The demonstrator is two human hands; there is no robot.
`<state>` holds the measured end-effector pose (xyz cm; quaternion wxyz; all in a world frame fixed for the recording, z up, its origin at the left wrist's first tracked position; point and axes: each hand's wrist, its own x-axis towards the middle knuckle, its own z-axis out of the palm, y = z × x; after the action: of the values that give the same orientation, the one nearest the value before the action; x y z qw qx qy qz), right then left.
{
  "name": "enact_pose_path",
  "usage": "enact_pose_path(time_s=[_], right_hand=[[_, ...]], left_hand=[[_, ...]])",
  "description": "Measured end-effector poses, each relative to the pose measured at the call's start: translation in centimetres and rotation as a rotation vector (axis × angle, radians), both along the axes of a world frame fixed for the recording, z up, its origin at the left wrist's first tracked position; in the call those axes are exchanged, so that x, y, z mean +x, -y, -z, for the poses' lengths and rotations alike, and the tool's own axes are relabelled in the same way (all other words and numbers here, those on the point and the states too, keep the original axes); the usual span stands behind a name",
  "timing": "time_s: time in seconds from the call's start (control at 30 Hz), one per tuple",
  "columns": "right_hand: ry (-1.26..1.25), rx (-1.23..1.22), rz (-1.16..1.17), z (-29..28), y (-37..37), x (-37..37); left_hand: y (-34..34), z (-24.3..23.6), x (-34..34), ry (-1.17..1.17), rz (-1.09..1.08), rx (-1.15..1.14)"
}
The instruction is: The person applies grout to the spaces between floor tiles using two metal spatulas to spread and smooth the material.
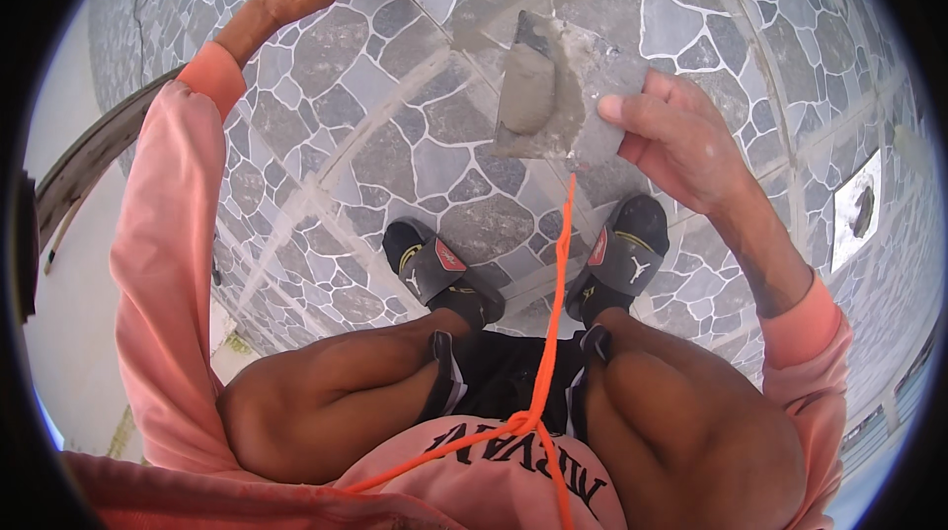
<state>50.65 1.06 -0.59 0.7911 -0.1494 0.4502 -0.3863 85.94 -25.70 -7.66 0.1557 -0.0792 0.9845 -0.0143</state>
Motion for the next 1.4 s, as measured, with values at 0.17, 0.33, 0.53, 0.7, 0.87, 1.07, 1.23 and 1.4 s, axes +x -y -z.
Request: enact_pose_path(time_s=[0.17,0.33,0.53,0.7,0.87,1.07,1.23,1.4], right_hand=[[-0.042,0.019,-0.008,0.7,-0.3,-1.7],[0.023,0.014,0.043,0.2,-0.4,-1.5],[0.038,0.008,-0.001,0.3,0.3,-0.5],[-0.028,0.037,-0.049,0.1,1.4,1.6],[0.003,0.031,-0.029,1.1,1.4,1.1],[0.009,0.077,0.065,0.4,1.0,-0.2],[-0.014,0.075,0.029,1.6,0.9,-1.1],[-0.011,0.047,0.021,0.9,1.3,0.3]], left_hand=[[5.1,-1.8,1.7,-0.008,-0.410,0.003],[5.9,-4.6,6.0,-0.033,-0.338,-0.152],[-3.0,-0.4,1.9,-0.116,-0.097,0.239],[-0.6,0.9,-2.7,0.155,-0.176,0.214],[5.9,-1.0,-4.4,-0.518,-0.228,-0.171],[0.6,-2.4,-3.0,-0.071,-0.032,0.102],[-3.0,-0.4,-2.9,-0.081,0.026,0.124],[-3.1,0.1,-3.0,-0.076,-0.052,0.169]])
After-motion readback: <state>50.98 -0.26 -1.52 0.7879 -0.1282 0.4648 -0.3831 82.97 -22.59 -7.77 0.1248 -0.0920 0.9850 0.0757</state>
